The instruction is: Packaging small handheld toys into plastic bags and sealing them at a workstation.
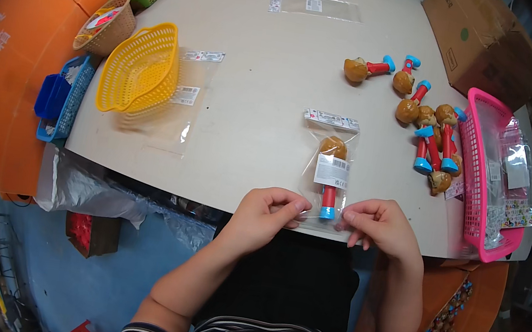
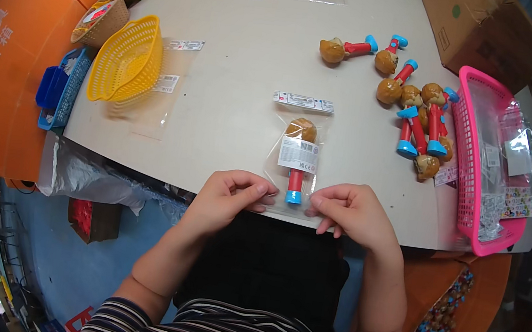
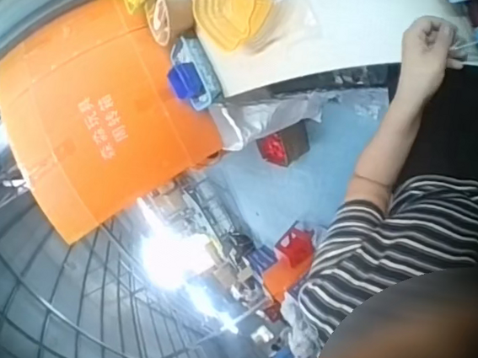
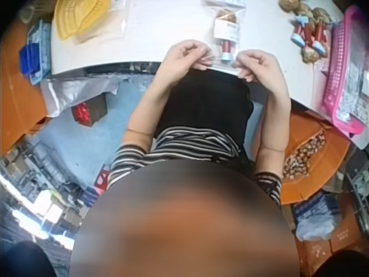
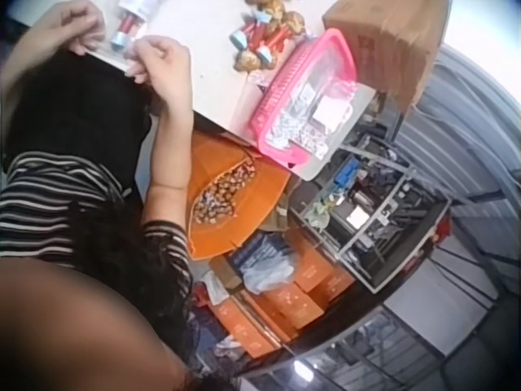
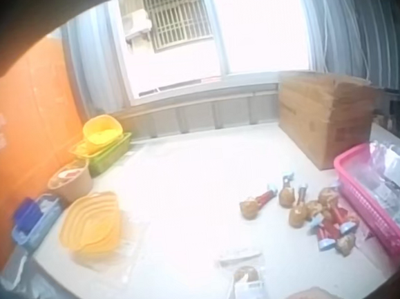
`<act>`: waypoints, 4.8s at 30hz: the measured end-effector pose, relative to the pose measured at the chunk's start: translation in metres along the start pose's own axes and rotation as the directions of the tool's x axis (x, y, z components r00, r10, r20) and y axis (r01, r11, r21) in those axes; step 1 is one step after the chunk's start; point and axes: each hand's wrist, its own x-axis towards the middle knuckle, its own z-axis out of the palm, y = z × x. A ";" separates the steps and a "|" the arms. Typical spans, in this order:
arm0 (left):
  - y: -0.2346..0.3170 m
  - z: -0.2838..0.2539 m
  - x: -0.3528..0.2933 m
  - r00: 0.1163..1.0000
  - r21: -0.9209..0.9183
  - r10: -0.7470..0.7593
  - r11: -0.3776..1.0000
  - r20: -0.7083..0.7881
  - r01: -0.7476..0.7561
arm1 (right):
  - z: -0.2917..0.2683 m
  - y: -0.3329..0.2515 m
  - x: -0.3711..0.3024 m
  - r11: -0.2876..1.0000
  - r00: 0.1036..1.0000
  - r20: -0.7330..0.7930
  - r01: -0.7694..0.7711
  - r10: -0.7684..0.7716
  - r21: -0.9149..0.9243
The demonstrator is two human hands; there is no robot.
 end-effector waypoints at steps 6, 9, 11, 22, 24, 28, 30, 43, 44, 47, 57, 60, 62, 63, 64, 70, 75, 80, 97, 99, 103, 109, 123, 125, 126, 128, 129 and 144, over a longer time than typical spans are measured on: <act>0.004 0.001 0.000 0.999 0.008 -0.042 0.999 0.023 0.042 | 0.000 0.000 0.000 0.998 0.999 0.030 0.015 -0.013 -0.059; 0.003 0.002 -0.001 0.998 -0.037 -0.058 0.998 0.011 0.059 | 0.002 0.002 0.002 1.000 0.999 0.034 0.016 -0.016 -0.016; 0.001 0.003 -0.001 0.999 -0.101 -0.046 0.994 -0.008 0.045 | 0.003 0.004 0.003 0.999 0.999 0.019 0.037 -0.037 -0.035; -0.008 0.005 -0.004 1.000 -0.131 0.026 0.991 0.015 -0.024 | 0.002 0.008 -0.008 0.995 0.995 -0.028 0.098 -0.097 0.030; -0.005 0.007 -0.006 0.999 -0.171 0.037 0.985 0.016 -0.034 | 0.006 0.006 -0.015 0.996 0.996 -0.061 0.064 -0.060 0.067; -0.005 0.006 -0.010 0.992 -0.155 0.085 0.985 0.095 -0.070 | 0.016 0.014 -0.027 0.960 0.990 -0.106 0.115 -0.091 0.253; -0.008 0.006 -0.009 0.988 -0.179 0.099 0.981 0.115 -0.078 | 0.020 0.021 -0.027 0.950 0.979 -0.116 0.190 -0.166 0.247; -0.009 0.005 -0.008 0.999 -0.082 0.036 0.996 0.020 -0.035 | 0.028 0.026 -0.027 0.943 0.962 -0.250 0.180 -0.110 0.280; -0.010 0.006 -0.008 0.999 -0.078 0.028 0.997 0.020 -0.027 | 0.031 0.025 -0.029 0.938 0.964 -0.242 0.183 -0.112 0.294; -0.009 0.007 -0.011 0.998 -0.105 0.038 0.994 0.041 -0.033 | 0.037 0.031 -0.028 0.922 0.947 -0.252 0.269 -0.201 0.278; -0.011 0.006 -0.008 0.991 -0.043 0.123 0.991 -0.055 -0.126 | 0.032 0.042 -0.023 0.915 0.937 -0.273 0.294 -0.218 0.276; -0.009 0.006 -0.006 0.992 -0.034 0.105 0.994 -0.075 -0.107 | 0.030 0.041 -0.024 0.914 0.939 -0.264 0.293 -0.221 0.280; -0.012 0.005 -0.005 0.985 -0.058 0.167 0.984 -0.050 -0.170 | 0.030 0.044 -0.025 0.894 0.931 -0.265 0.328 -0.251 0.307; -0.010 0.004 -0.007 0.984 -0.058 0.168 0.984 -0.053 -0.171 | 0.030 0.045 -0.026 0.894 0.932 -0.263 0.327 -0.251 0.306; -0.007 0.003 -0.008 0.989 -0.039 0.146 0.988 -0.040 -0.147 | 0.029 0.046 -0.028 0.901 0.934 -0.261 0.317 -0.243 0.296; -0.001 -0.001 -0.008 0.983 0.053 0.161 0.986 -0.088 -0.157 | 0.022 0.045 -0.036 0.919 0.963 -0.164 0.257 -0.215 0.299; 0.022 0.018 0.003 0.989 -0.164 -0.113 0.978 0.092 0.127 | 0.029 0.044 -0.045 0.924 0.955 -0.019 0.290 -0.295 0.250; 0.006 0.016 0.006 0.975 -0.189 -0.096 0.973 0.200 0.135 | 0.036 0.041 -0.051 0.922 0.884 0.264 0.363 -0.386 0.134; -0.012 -0.024 -0.062 0.995 -0.489 0.049 0.868 -0.088 -0.086 | 0.092 0.041 -0.042 0.965 0.933 0.259 0.263 -0.251 -0.010; -0.023 -0.025 -0.069 0.987 -0.509 0.050 0.852 -0.154 -0.123 | 0.111 0.050 -0.038 0.967 0.949 0.204 0.215 -0.239 0.133; -0.045 -0.034 -0.082 0.947 -0.508 0.053 0.833 -0.318 -0.218 | 0.138 0.058 -0.031 0.962 0.947 0.173 0.264 -0.273 0.070; -0.056 -0.051 -0.094 0.943 -0.525 0.127 0.804 -0.307 -0.279 | 0.153 0.070 -0.014 0.924 0.903 0.198 0.371 -0.382 0.091; -0.060 -0.077 -0.100 0.949 -0.599 0.225 0.737 -0.220 -0.314 | 0.162 0.076 0.011 0.888 0.868 0.322 0.438 -0.377 -0.142; -0.071 -0.082 -0.111 0.929 -0.438 0.128 0.854 -0.346 -0.281 | 0.173 0.081 0.013 0.884 0.870 0.351 0.428 -0.346 -0.189; -0.076 -0.083 -0.118 0.917 -0.466 0.090 0.839 -0.389 -0.280 | 0.178 0.081 0.013 0.891 0.859 0.394 0.419 -0.328 -0.171; -0.109 -0.098 -0.130 0.889 -0.548 0.036 0.776 -0.456 -0.313 | 0.179 0.072 0.013 0.855 0.842 0.446 0.447 -0.304 -0.262; -0.127 -0.114 -0.130 0.863 -0.622 -0.026 0.703 -0.505 -0.343 | 0.176 0.060 0.009 0.812 0.852 0.412 0.474 -0.324 -0.341; -0.281 -0.272 0.016 0.510 -0.391 -0.217 0.883 -0.832 -0.261 | 0.153 -0.094 -0.053 0.376 0.065 0.569 0.811 -0.820 0.449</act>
